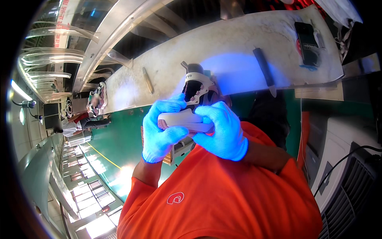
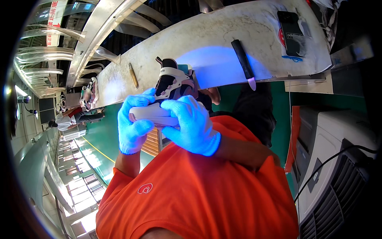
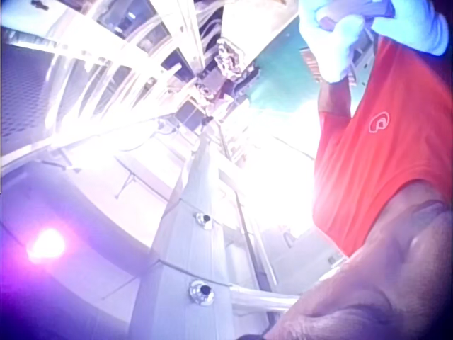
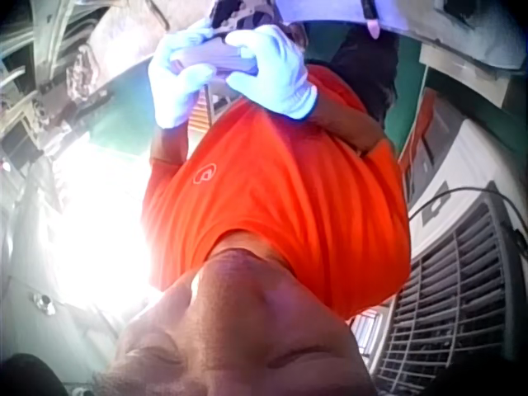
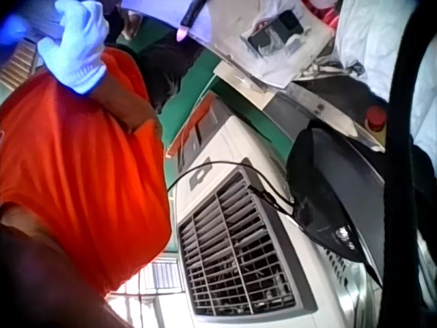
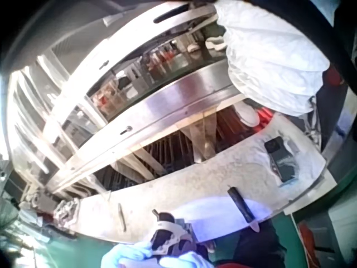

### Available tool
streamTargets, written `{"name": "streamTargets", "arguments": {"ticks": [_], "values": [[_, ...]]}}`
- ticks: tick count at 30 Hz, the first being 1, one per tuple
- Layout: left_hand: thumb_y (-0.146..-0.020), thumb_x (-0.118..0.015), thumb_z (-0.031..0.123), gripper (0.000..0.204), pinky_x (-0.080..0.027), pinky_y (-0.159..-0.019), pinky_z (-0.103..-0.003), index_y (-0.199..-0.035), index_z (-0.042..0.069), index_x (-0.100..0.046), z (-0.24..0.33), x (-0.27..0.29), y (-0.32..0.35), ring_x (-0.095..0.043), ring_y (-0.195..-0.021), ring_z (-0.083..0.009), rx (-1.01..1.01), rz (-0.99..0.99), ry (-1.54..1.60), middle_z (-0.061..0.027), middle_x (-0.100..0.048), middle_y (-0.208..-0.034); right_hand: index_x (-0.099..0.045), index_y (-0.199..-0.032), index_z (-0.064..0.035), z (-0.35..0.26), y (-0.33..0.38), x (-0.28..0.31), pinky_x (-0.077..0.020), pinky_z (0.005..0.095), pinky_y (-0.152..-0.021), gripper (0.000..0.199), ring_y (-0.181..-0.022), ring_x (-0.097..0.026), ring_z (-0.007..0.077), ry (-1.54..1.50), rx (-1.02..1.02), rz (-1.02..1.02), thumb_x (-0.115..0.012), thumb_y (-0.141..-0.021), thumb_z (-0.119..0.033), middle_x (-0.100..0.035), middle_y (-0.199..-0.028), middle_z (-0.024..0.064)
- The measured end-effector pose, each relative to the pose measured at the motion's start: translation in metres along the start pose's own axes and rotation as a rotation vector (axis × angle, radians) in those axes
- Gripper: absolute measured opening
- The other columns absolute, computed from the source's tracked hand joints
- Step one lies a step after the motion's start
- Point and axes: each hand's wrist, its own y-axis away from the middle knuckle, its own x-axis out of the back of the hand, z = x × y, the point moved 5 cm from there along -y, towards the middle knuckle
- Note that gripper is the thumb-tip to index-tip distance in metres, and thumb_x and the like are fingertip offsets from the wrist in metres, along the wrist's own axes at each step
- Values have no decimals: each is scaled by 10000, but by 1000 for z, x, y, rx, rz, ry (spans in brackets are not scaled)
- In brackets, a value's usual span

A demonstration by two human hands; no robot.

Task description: The person cleans a white and black sneaker on a workbench using a small brush and a cloth. They scrub the shoe's upper and sole, wipe it, and rotate it to access different areas, repeating the process throughout the clip.

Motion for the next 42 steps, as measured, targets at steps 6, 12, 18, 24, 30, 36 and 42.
{"name": "streamTargets", "arguments": {"ticks": [6, 12, 18, 24, 30, 36, 42], "values": [[-750, -982, 258, 592, -505, -1210, -483, -1228, 7, -740, -1, 5, -3, -679, -1379, -314, -15, -2, -42, -148, -753, -1348, -671, -1314, -80, 7, -3, -3, -593, 437, -752, 688, -908, -715, 326, 24, 35, -49, -1035, -735, -154, -693, -1112, 139], [-751, -1005, 323, 622, -541, -1156, -454, -1218, 10, -738, -8, 18, -3, -712, -1279, -267, -1, -4, -22, -146, -757, -1338, -675, -1297, -86, 14, -11, -10, -592, 435, -747, 702, -904, -722, 323, 2, -12, -77, -1060, -723, -204, -691, -1085, 121], [-770, -1018, 185, 531, -576, -1099, -430, -1177, -2, -734, 19, 13, -6, -737, -1229, -277, 0, -57, -161, -153, -755, -1340, -678, -1308, -95, 20, -12, -20, -607, 437, -771, 717, -927, -734, 328, 25, -5, -123, -1068, -735, -281, -706, -1097, 117], [-714, -1037, 180, 568, -576, -1127, -439, -1145, 3, -710, 29, 9, -5, -695, -1359, -301, 6, -62, -593, -194, -738, -1374, -647, -1353, -114, 21, -9, -30, -609, 458, -813, 744, -1049, -718, 330, 13, 5, -173, -1035, -754, -325, -674, -1144, 104], [-747, -1033, 187, 595, -610, -1049, -374, -1222, -15, -738, 20, 35, -19, -739, -1181, -214, 147, 78, -408, -132, -748, -1332, -651, -1224, -61, 45, 4, -21, -598, 441, -858, 644, -1035, -699, 346, 38, -44, -27, -1058, -771, -270, -663, -1165, 157], [-735, -1035, 239, 614, -615, -1032, -376, -1213, -6, -739, 17, 37, -18, -746, -1176, -223, 200, 101, -390, -164, -755, -1365, -653, -1106, -79, 54, 12, -18, -583, 457, -754, 543, -975, -685, 337, -24, -43, -77, -1028, -773, -287, -635, -1053, 110], [-726, -1022, 203, 567, -583, -1112, -422, -1170, 2, -733, 16, 42, -19, -725, -1263, -256, 129, 65, -393, -178, -749, -1375, -679, -1102, -77, 59, 4, -22, -589, 450, -732, 530, -914, -697, 342, -97, 37, 27, -1038, -737, -214, -661, -1014, 110]]}}
